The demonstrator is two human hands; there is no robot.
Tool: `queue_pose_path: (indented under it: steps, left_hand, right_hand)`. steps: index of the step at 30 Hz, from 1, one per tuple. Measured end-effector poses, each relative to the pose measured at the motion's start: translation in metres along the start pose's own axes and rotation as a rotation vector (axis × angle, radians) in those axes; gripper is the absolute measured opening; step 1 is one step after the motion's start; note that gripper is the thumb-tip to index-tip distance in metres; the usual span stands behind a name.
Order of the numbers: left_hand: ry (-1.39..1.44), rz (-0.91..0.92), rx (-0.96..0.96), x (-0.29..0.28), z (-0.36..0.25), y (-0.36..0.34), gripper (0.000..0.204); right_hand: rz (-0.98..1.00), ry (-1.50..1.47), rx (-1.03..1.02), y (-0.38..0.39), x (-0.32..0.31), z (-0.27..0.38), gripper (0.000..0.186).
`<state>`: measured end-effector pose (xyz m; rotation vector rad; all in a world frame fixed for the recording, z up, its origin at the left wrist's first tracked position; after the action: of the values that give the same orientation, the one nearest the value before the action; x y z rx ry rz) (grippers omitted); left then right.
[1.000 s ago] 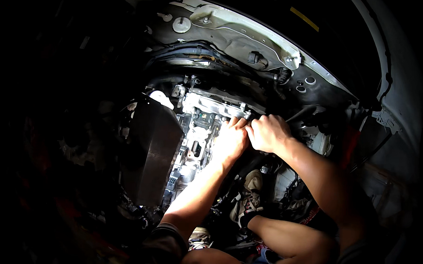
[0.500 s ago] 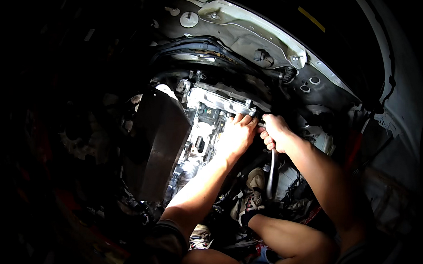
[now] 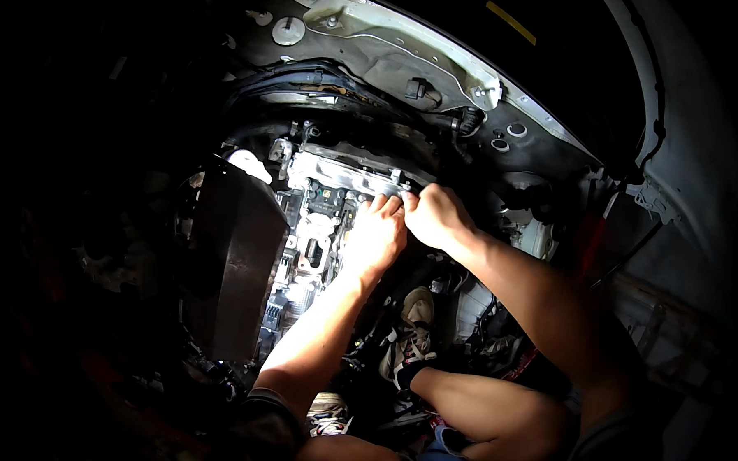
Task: The person removes screws from a car engine by hand, positions a metal pipe onto the engine, and tightens fasteners using a socket wrench.
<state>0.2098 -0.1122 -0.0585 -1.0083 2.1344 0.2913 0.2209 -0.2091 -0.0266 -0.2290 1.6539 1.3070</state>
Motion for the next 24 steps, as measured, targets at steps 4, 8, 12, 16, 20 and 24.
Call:
queue_pose_path:
  steps: [4,8,12,16,20,24]
  left_hand:
    - [-0.004,-0.063,0.029,-0.004,0.0,0.001,0.022]
    - [0.018,-0.135,0.026,-0.006,-0.001,-0.001,0.021]
    - [0.014,-0.033,-0.005,0.002,0.006,-0.007,0.01]
    - [0.03,-0.07,-0.014,-0.002,0.005,-0.002,0.011]
    - [0.05,-0.121,-0.02,0.001,0.002,-0.003,0.011]
    - [0.035,-0.107,0.04,-0.004,0.001,0.002,0.012]
  right_hand:
    - [0.095,0.461,-0.544,0.013,0.007,0.021,0.028]
    - [0.392,-0.81,0.567,0.0,0.044,-0.049,0.038]
    - [-0.049,0.262,-0.304,0.007,-0.007,0.021,0.029]
    - [0.01,0.172,0.006,0.008,-0.006,0.012,0.029]
    - [0.28,-0.785,0.512,0.008,0.036,-0.038,0.041]
    - [-0.065,0.413,-0.603,0.017,0.008,0.014,0.032]
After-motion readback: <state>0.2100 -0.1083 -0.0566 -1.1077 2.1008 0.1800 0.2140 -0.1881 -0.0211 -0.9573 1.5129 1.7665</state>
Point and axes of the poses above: each hand's wrist, its own y-axis away from the middle knuckle, its own x-axis out of the palm, z = x × y, the point moved 8 cm from there along -y, towards the middle knuckle, and after that the axes turned 2 degrees about x, right-handed, at the moved point
